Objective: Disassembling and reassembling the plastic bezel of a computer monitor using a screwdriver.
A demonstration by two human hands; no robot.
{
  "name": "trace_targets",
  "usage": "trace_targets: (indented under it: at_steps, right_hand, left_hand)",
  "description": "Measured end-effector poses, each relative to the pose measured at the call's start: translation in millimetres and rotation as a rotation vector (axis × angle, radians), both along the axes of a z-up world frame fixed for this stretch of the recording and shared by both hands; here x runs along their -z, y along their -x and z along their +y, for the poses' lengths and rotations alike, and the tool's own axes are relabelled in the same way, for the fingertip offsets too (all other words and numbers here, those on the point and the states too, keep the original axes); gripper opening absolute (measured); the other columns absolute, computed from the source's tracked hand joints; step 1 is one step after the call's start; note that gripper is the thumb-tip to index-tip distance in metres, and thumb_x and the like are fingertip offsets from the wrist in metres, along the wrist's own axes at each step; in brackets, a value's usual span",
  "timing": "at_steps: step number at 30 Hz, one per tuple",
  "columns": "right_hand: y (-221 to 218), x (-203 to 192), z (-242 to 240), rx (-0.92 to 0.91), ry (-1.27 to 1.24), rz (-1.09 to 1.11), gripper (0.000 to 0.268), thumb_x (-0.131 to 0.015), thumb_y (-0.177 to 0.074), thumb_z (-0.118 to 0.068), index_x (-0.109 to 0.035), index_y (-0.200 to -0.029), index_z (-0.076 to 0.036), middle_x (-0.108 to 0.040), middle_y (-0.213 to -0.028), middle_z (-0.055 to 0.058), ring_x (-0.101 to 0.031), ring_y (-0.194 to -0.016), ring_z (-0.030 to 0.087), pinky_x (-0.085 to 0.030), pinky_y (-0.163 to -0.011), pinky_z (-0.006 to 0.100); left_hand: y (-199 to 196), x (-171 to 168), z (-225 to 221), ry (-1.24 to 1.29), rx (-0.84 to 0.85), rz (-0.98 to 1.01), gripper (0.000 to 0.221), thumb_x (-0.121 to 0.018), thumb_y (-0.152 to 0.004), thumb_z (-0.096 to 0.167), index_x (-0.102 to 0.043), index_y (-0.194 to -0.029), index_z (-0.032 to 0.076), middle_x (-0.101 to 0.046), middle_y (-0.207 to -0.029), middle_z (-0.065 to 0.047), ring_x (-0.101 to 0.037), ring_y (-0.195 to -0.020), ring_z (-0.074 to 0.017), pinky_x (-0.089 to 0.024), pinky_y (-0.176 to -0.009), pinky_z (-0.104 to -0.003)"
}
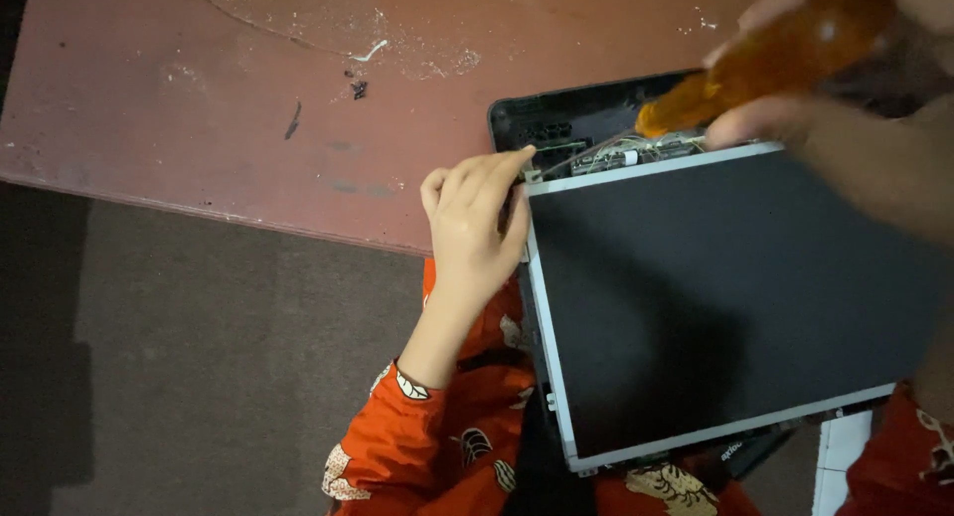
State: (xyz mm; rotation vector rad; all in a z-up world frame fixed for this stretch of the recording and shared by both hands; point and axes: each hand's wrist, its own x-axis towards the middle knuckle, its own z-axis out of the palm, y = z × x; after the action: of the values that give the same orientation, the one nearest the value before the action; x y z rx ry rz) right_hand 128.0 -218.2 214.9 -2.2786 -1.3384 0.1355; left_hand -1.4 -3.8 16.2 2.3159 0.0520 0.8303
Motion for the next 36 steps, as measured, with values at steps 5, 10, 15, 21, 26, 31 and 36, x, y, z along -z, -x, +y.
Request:
trace_targets:
  at_steps: [5, 10, 15, 21, 26, 31, 36]
  right_hand:
    - [30, -7, 31, 0.259, 0.052, 0.016, 0.044, -0.080, -0.115, -0.024, -0.059, -0.086, 0.002, -0.048, -0.069, 0.010, -0.047, -0.062, 0.017, -0.034, -0.059, 0.033]
    - [37, -13, 30, 0.079, 0.108, -0.491, 0.067, -0.061, -0.119, -0.050, -0.071, -0.145, 0.011, -0.074, -0.131, 0.020, -0.069, -0.091, 0.029, -0.048, -0.072, 0.037]
    - [36, -37, 41, -0.118, 0.052, -0.181, 0.060, -0.041, -0.098, 0.015, -0.039, -0.158, 0.010, -0.050, -0.148, 0.034, -0.061, -0.119, 0.043, -0.051, -0.102, 0.049]
    - [33, -30, 41, 0.235, 0.170, -0.088, 0.064, -0.085, -0.096, -0.038, -0.039, -0.066, -0.006, -0.024, -0.068, 0.004, -0.023, -0.060, 0.020, -0.022, -0.061, 0.038]
    - [40, -46, 56, 0.086, 0.230, -0.411, 0.065, -0.060, -0.100, -0.074, -0.069, -0.093, -0.010, -0.059, -0.079, 0.002, -0.053, -0.067, 0.024, -0.035, -0.065, 0.040]
    - [52, -63, 99, 1.107, 0.280, 0.470, 0.077, -0.063, -0.111, -0.055, -0.024, -0.061, -0.013, -0.022, -0.055, 0.004, -0.020, -0.046, 0.019, -0.015, -0.049, 0.042]
    - [27, -25, 21, 0.046, 0.398, -0.579, 0.095, -0.053, -0.092, -0.096, -0.041, -0.065, -0.006, -0.028, -0.060, 0.003, -0.034, -0.057, 0.022, -0.031, -0.066, 0.040]
  left_hand:
    - [-19, -14, 2, 0.224, 0.188, 0.073, 0.026, -0.072, -0.098, 0.028, -0.068, -0.121, 0.019, -0.074, -0.120, 0.005, -0.069, -0.117, -0.0159, -0.037, -0.104, -0.038]
    - [-33, -7, 0, 0.276, 0.237, -0.120, 0.013, -0.065, -0.100, 0.007, -0.073, -0.094, 0.015, -0.076, -0.093, 0.005, -0.070, -0.083, -0.0148, -0.043, -0.094, -0.034]
    - [-28, -20, 6, 0.278, 0.304, -0.038, 0.021, -0.051, -0.103, 0.005, -0.068, -0.101, 0.016, -0.073, -0.098, 0.006, -0.071, -0.094, -0.0161, -0.039, -0.098, -0.037]
    - [-25, -17, 0, 0.318, 0.306, -0.017, 0.020, -0.055, -0.105, 0.030, -0.062, -0.111, 0.012, -0.069, -0.111, 0.000, -0.067, -0.106, -0.0198, -0.043, -0.102, -0.039]
    - [-33, -15, -2, 0.357, 0.280, -0.210, 0.019, -0.068, -0.097, 0.002, -0.057, -0.083, 0.009, -0.069, -0.086, -0.002, -0.068, -0.082, -0.0195, -0.050, -0.088, -0.036]
    - [-30, -24, 4, 0.313, 0.368, -0.121, 0.023, -0.044, -0.110, 0.017, -0.064, -0.099, 0.011, -0.072, -0.096, 0.003, -0.070, -0.094, -0.0207, -0.047, -0.093, -0.038]
    - [-26, -27, 4, 0.428, 0.467, -0.082, 0.019, -0.059, -0.101, 0.023, -0.066, -0.111, 0.008, -0.072, -0.106, -0.006, -0.070, -0.100, -0.0229, -0.054, -0.094, -0.037]
